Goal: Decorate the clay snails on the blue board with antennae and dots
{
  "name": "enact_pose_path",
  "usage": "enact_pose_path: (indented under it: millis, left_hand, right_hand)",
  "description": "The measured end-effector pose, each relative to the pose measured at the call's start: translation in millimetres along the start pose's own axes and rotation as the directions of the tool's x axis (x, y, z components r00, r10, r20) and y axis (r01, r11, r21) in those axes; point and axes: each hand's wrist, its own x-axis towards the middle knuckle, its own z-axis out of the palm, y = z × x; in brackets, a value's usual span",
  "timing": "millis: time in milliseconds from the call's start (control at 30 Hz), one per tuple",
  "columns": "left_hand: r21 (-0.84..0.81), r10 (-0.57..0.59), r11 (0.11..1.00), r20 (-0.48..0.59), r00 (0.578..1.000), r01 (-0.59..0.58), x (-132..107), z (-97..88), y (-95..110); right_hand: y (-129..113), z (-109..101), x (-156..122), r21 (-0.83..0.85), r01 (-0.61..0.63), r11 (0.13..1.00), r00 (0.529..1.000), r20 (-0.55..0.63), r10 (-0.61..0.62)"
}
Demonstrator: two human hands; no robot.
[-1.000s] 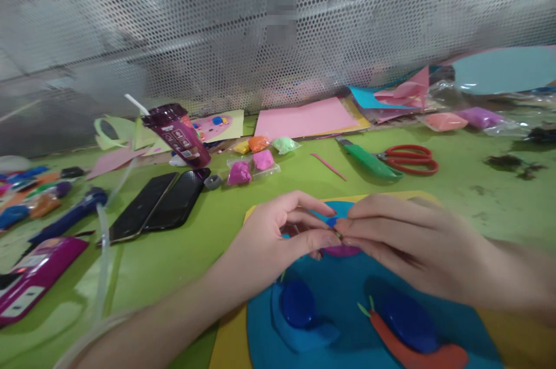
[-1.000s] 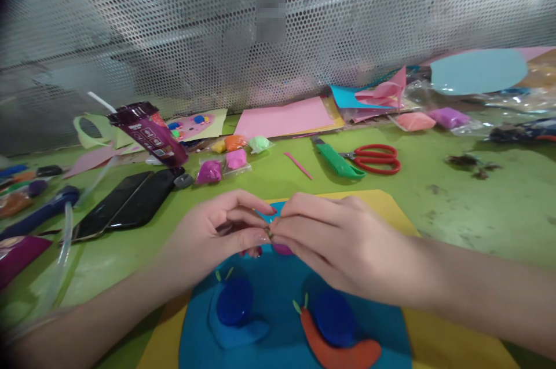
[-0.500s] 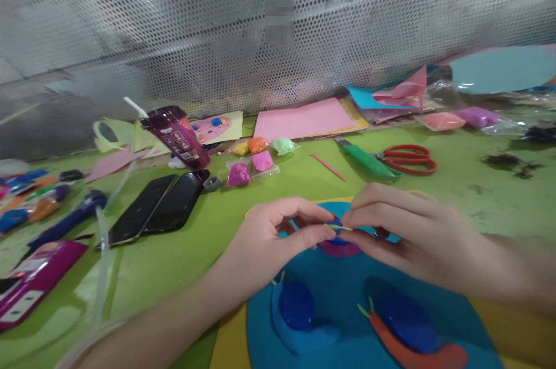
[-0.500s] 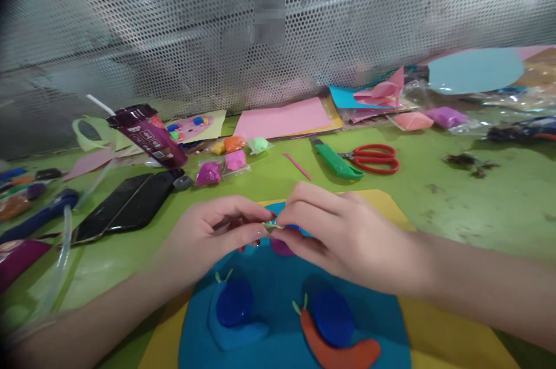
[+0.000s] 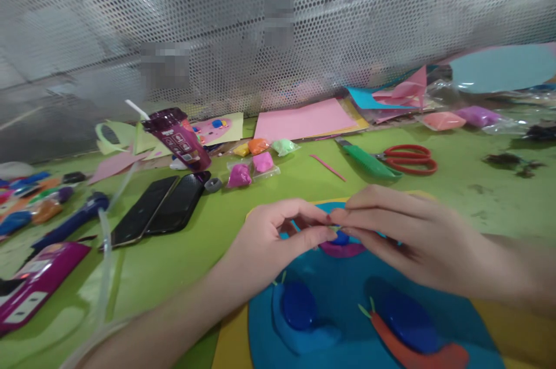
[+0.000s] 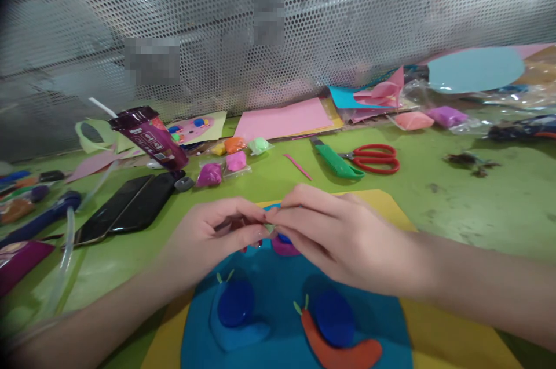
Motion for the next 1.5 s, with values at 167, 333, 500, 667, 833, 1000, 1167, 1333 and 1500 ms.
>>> enact_pose_path:
  millis: [167,333,500,667,833,1000,1167,1333,1500]
  left_hand:
    - [0.024,-0.016,1.0,0.003,1.0,0.016,-1,-0.1,1]
    - [0.016,-0.036,0.999,-0.017,0.999,0.037,-1,0.8,1]
    - [0.002,-0.018,1.0,-0.011,1.0,0.018,0,0.6,0]
    - [0.01,-0.019,1.0,-0.011,1.0,0.019,-1,0.8,0]
    - [0.026,-0.006,1.0,-0.013,1.0,0.006,-1,1.4,-1]
    - [0.029,-0.002,1.0,-0.03,1.0,0.002,0,2.2,-2]
    - [0.03,0.002,1.0,-0.113,0.994,0.001,6,-3.5,-1]
    - [0.024,0.028,0.999,-0.247,0.969,-0.023,18,-19.0,-6]
    - [-0.108,0.007,0.993,-0.311,0.95,-0.042,29,-28.2,-19]
  right_hand:
    - [1,0,-1,-0.168,0.083,0.982,0.995,0.06,-0.074]
    - [2,-1,-2,-0.246,0.089,0.965,0.996,0.03,-0.085]
    - [3,1,-1,-0.169,0.032,0.985,0.999,0.007,-0.031]
    - [2,1,-1,-0.128,0.024,0.991,0.999,0.027,-0.02]
    - [3,2,-2,-0.155,0.074,0.985,0.997,0.02,-0.071]
    - [3,2,0,-0.099,0.028,0.995,1.0,-0.007,-0.029]
    - [5,-4,9,0.01,-0.098,0.995,0.992,-0.079,0.099]
    - [10,-7,16,0.03,-0.329,0.944,0.935,-0.127,0.33]
    - [10,-5,16,0.056,-0.402,0.914,0.913,-0.047,0.405]
